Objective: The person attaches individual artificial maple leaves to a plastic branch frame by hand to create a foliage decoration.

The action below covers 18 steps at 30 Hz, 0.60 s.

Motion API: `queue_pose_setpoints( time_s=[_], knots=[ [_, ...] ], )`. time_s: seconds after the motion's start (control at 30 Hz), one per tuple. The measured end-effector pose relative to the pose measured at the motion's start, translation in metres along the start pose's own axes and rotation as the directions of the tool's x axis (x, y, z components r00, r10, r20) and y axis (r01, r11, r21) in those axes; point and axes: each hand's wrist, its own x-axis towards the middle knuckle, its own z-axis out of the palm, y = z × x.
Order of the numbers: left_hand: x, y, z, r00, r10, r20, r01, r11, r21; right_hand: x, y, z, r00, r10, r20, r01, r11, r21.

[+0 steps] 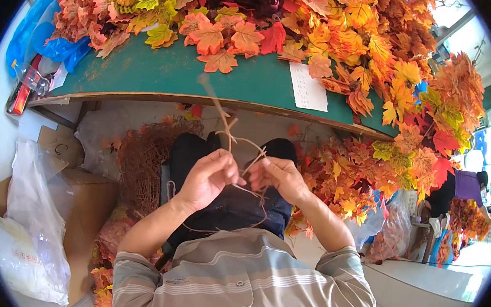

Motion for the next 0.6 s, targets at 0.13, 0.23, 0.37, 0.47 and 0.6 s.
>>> queue_pose_setpoints(
  time_s=[0.13, 0.23, 0.37, 0.47, 0.6],
  knots=[
    [-0.013, 0.025, -0.025, 0.967, -0.161, 0.195, 0.166, 0.986, -0.006, 0.002, -0.012, -0.013, 0.981, -0.130, 0.147, 0.053, 0.895, 0.443],
    [-0.019, 0.043, -0.040, 0.958, -0.184, 0.220, 0.161, 0.980, 0.116, -0.005, -0.010, -0.015, 0.903, -0.262, 0.342, 0.131, 0.923, 0.362],
    [-0.037, 0.094, -0.069, 0.992, -0.025, -0.124, 0.065, 0.941, 0.331, -0.035, -0.030, -0.056, 0.987, -0.004, 0.162, -0.037, 0.968, 0.249],
    [-0.056, 0.136, -0.111, 0.936, 0.189, -0.296, -0.059, 0.916, 0.397, -0.057, -0.045, -0.120, 0.998, -0.062, -0.005, 0.062, 0.972, 0.226],
    [-0.043, 0.129, -0.094, 0.969, 0.198, -0.151, -0.154, 0.953, 0.262, -0.038, -0.035, -0.116, 0.978, -0.044, -0.203, 0.053, 0.998, 0.041]
  ],
)
